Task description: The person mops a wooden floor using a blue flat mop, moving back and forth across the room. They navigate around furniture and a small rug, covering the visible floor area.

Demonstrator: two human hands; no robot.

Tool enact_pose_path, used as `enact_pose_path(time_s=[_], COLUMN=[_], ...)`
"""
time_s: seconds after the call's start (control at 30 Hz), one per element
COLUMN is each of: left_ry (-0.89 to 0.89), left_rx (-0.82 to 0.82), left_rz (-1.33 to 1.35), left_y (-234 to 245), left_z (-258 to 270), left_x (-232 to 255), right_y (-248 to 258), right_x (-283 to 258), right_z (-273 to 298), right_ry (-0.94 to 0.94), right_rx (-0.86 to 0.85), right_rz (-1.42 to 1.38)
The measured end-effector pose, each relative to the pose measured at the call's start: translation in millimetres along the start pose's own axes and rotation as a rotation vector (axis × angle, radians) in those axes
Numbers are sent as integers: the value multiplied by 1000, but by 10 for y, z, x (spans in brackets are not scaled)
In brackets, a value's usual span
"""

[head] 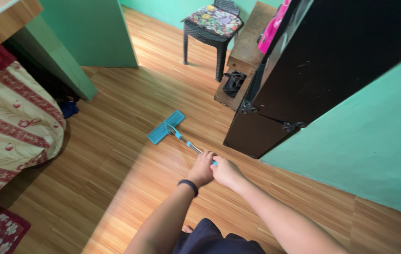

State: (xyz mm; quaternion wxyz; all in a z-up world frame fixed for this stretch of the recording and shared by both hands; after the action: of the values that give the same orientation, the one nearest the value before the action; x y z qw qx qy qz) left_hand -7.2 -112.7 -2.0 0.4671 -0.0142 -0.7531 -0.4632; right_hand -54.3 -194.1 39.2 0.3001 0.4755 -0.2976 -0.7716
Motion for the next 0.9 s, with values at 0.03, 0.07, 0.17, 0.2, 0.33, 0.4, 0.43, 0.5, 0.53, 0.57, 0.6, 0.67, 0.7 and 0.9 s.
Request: enact_pose_path(time_s=[0.03, 0.07, 0.17, 0.2, 0.33, 0.4, 0.43, 0.5, 0.53, 0.57, 0.6, 0.67, 0.7, 0.9], left_ry=[-27, -52, -14, 18, 53, 88, 84, 80, 78, 76, 72, 17, -12, -37], left_rx=[56, 109, 132, 118, -58, -153, -156, -164, -167, -170, -174, -125, -99, -46], left_rz=[78, 157, 242, 245, 33, -71, -73, -67, -56, -44, -32, -32, -31, -28], left_y=[32, 43, 89, 157, 421, 457, 481, 512, 501, 466, 399, 350, 347, 364], left_z=[21, 62, 122, 153, 218, 224, 217, 275, 268, 246, 213, 85, 11, -366], left_x=[49, 140, 372, 415, 606, 647, 658, 644, 605, 555, 505, 373, 292, -218], right_y=[59, 101, 341, 410, 407, 343, 315, 255, 237, 229, 227, 235, 237, 282], right_x=[-61, -131, -331, -411, -602, -600, -579, -590, -585, -561, -512, -473, -502, -624], right_z=[99, 204, 433, 490, 584, 599, 589, 587, 550, 489, 443, 317, 230, -345], right_ry=[1, -1, 29, 57, 111, 111, 112, 115, 117, 101, 84, 72, 77, 88], right_rx=[-5, -40, -114, -124, -176, -173, -171, -162, -156, -154, -150, -140, -133, -117], right_rz=[36, 96, 217, 215, 290, 285, 283, 299, 305, 297, 287, 283, 289, 325])
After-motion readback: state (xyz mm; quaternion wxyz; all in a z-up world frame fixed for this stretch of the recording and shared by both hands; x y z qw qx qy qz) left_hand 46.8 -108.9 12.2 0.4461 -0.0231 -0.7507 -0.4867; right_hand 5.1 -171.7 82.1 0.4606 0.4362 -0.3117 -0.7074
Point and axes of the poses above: each hand's wrist, its own z-axis away from the middle knuckle, its own y-axis out of the back of the hand, x = y × z, the point moved 8 cm from there along -z, towards the middle knuckle, and after that the axes turned 6 degrees about -x, right-handed, at the moved point
